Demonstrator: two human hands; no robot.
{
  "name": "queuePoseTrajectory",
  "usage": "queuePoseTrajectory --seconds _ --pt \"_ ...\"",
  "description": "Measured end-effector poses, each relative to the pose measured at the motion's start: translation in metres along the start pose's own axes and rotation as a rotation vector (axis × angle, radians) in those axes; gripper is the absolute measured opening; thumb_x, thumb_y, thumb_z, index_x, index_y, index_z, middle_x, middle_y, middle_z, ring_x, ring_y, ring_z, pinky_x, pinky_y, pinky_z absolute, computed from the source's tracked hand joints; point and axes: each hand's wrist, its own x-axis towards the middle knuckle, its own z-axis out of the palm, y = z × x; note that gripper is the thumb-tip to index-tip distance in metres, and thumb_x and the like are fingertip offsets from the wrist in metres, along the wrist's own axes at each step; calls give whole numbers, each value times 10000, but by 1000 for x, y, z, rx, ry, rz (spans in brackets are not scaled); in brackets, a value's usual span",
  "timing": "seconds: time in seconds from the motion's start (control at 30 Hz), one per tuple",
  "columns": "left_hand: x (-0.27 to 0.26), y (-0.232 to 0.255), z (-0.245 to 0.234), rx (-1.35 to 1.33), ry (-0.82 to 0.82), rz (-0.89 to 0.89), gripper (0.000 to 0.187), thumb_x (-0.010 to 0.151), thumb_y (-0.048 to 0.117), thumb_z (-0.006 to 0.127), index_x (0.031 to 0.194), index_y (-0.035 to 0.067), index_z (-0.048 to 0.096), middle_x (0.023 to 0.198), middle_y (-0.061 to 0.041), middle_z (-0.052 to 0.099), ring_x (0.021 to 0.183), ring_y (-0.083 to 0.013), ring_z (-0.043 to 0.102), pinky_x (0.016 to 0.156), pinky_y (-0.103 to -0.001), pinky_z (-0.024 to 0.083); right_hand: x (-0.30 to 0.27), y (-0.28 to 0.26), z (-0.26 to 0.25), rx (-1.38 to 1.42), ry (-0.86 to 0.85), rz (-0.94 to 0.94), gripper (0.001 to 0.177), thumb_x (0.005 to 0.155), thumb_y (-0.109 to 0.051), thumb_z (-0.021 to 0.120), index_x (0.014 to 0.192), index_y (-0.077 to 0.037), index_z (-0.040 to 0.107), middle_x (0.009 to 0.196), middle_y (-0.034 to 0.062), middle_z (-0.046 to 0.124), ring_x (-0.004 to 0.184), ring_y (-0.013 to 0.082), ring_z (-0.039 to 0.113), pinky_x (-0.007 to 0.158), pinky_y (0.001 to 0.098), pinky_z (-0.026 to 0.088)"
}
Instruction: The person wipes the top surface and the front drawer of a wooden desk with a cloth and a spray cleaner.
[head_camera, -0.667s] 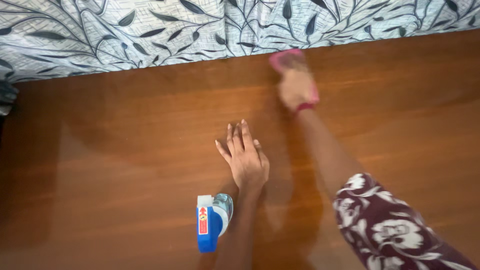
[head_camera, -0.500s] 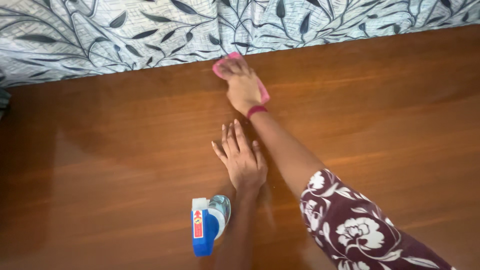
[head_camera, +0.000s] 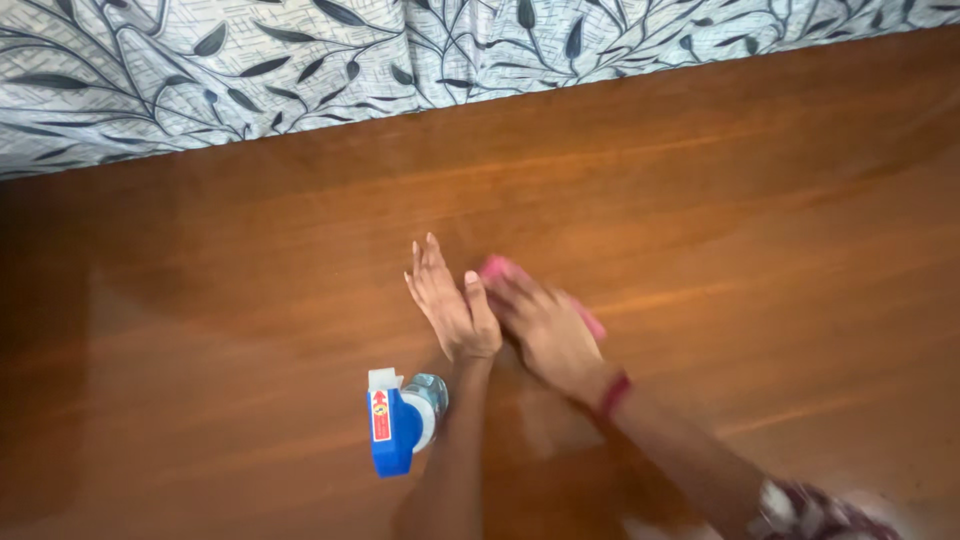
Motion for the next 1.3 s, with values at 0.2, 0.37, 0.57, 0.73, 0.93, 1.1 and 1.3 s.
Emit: queuePoseTrajectory --seconds 0.2,0.37,0.57,0.73,0.93,1.1,1.3 --pt "0 -1 1 37 -40 -27 665 1069 416 375 1574 -18 365 1601 -202 441 1570 -396 287 1297 -598 62 -184 -33 -13 -47 -405 -44 795 692 -19 574 1473 -168 556 1575 142 393 1513 403 265 1025 510 393" --pt "-1 0 2 65 -59 -43 650 1069 414 358 1563 -9 385 1589 -197 461 1565 -388 298 1295 -599 61 -210 -21 -21 -40 -180 -274 676 798 -107 593 1470 -180 571 1607 111 421 1515 353 301 1126 474 359" --pt "-1 1 3 93 -77 -17 611 1056 374 360 1556 29 423 1584 -181 476 1554 -377 321 1284 -629 61 -53 16 -22 -87 -29 -78 635 846 -36 566 1469 -159 554 1578 97 465 1460 319 423 1084 495 426" --pt "0 6 0 131 -146 15 600 1029 321 381 1555 35 415 1573 -160 483 1544 -374 329 1278 -651 44 103 64 1 -67 22 -21 704 842 41 564 1492 -230 557 1600 43 457 1488 284 407 1129 496 414" --pt "3 9 -2 253 -206 22 537 1022 298 404 1490 58 512 1570 -166 472 1541 -380 308 1263 -649 20 206 111 45 -197 104 63 746 781 50 604 1462 -255 576 1617 3 413 1484 274 347 1153 498 365" --pt "0 7 -2 212 -178 34 530 1037 306 391 1489 68 530 1587 -153 464 1552 -373 304 1271 -648 24 183 103 48 -191 120 85 718 836 32 597 1487 -268 566 1618 -6 424 1509 261 348 1176 495 367" --pt "1 -3 1 180 -162 51 542 1057 328 364 1524 85 492 1613 -146 437 1560 -369 286 1269 -653 17 60 33 10 -117 94 111 555 946 -124 582 1492 -208 529 1605 50 437 1513 277 353 1126 495 390"
